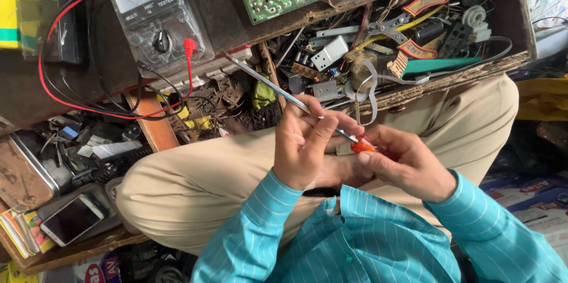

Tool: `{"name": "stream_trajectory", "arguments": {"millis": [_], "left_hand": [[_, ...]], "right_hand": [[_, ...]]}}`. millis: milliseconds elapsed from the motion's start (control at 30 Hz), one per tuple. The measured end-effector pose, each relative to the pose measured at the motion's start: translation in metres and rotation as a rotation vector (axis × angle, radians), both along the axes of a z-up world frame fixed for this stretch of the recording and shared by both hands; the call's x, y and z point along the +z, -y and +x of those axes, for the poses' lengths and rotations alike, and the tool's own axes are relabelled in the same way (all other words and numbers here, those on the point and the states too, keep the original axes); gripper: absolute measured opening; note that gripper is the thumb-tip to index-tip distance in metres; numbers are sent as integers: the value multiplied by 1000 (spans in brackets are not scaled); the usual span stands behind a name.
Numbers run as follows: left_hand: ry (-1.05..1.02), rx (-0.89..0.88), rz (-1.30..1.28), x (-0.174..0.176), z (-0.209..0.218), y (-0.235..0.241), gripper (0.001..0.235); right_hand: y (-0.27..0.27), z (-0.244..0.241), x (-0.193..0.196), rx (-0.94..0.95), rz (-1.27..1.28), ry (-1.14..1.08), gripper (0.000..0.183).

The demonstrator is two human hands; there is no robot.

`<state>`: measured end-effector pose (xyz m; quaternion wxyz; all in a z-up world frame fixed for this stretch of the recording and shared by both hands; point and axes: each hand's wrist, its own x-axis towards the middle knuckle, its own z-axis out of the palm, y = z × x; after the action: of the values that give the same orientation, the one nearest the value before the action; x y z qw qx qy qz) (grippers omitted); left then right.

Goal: The person sits cross-legged on the floor and works on a small blue electronic component. They use a screwdriver to pry open the component's casing, then use pliers to remove a small internal part. The person then handles a small white circular object and a thin wire, appearing to prepare them for connection or installation.

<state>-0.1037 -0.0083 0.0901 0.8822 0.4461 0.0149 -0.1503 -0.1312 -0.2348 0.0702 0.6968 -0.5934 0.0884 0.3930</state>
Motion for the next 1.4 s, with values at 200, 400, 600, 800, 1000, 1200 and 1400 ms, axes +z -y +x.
{"name": "stream_trajectory", "arguments": {"millis": [200, 400, 600, 800, 1000, 1200, 1400], "left_hand": [[242, -56, 534, -4, 31, -12, 19], [633, 20, 1442, -33, 76, 4, 7], [683, -79, 1723, -66, 84, 30, 7], [716, -111, 1796, -70, 73, 36, 8], [737, 40, 1527, -52, 65, 21, 6], [1, 36, 414, -56, 76, -18, 25], [-196, 40, -113, -92, 77, -26, 28]], "right_hand": [[18, -15, 2, -174, -273, 457, 28], [48, -19, 17, -539, -256, 493, 22], [68, -30, 20, -566, -204, 580, 20], [69, -33, 16, -583, -253, 573, 18], [77, -40, 12, -584, -235, 561, 23], [79, -59, 6, -444, -413, 500, 48], [73, -88, -2, -347, -539, 454, 39]]}}
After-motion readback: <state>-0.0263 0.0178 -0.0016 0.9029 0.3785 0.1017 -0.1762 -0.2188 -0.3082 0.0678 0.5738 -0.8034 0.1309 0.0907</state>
